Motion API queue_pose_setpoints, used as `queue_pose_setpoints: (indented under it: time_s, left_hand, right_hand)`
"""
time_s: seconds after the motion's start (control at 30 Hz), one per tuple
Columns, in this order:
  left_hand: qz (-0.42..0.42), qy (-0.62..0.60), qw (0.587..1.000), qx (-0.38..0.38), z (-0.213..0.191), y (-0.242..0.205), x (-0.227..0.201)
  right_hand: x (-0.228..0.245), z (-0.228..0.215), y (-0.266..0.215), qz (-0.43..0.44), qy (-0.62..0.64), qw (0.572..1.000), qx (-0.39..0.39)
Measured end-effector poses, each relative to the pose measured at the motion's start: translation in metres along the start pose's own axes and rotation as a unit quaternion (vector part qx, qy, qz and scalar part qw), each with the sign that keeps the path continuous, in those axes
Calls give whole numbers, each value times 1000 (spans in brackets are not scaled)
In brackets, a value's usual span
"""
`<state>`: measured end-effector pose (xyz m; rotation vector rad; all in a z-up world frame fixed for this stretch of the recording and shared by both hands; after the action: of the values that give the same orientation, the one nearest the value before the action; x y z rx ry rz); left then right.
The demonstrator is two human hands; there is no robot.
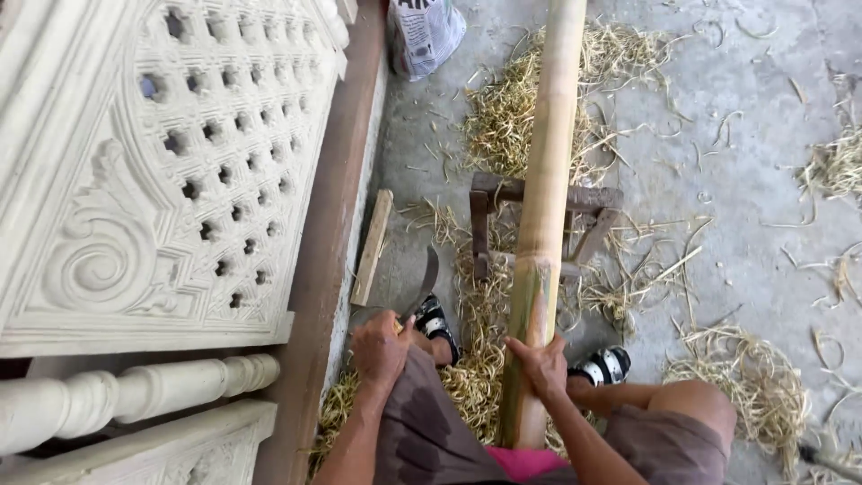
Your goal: Scraping the outer layer of a long bamboo stalk using a drawknife tool while seated.
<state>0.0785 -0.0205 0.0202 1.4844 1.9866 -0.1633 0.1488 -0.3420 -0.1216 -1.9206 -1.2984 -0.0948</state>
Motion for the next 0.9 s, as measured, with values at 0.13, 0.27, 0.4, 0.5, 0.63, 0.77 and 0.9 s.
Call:
queue_pose_setpoints:
  time_s: [0.13,0.27,0.4,0.5,0.63,0.77,0.9]
  left_hand:
    - [-4,5,1000,9,-5,0,-12]
    - [-22,-56,998,-19,-53,-5,-63]
    - [-84,-305,946,-67,-42,-10,-53]
    - [-171,-366,915,-16,24,-22,-16]
    - [-290,-570,769,5,50,-11,-46]
    - [-289,-586,752,91,91,-9,-66]
    - [-336,-573,735,135,139,0,-62]
  right_hand:
    - [-22,8,3,-2,-2,1000,-8]
    - [-7,-14,-23,9,-13,1000,14]
    - [4,-17,-21,16,-10,1000,6]
    - [-4,-8,-11,-3,-5,999,-31]
    - [10,-10,-19,24,8,1000,-8]
    - [-8,-5,-6,25,35,999,15]
    - [-56,0,55,15,244,954,175]
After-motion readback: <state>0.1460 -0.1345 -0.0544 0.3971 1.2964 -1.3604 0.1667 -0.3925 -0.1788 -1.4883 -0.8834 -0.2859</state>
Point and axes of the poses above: each hand's wrist, its own y-axis towards the middle knuckle, its own z-axis out of the palm, x = y × z, the point moved 6 cm from there along y, towards the middle knuckle, and after that the axes turned 15 degrees about -y, right-handed, at the moved point
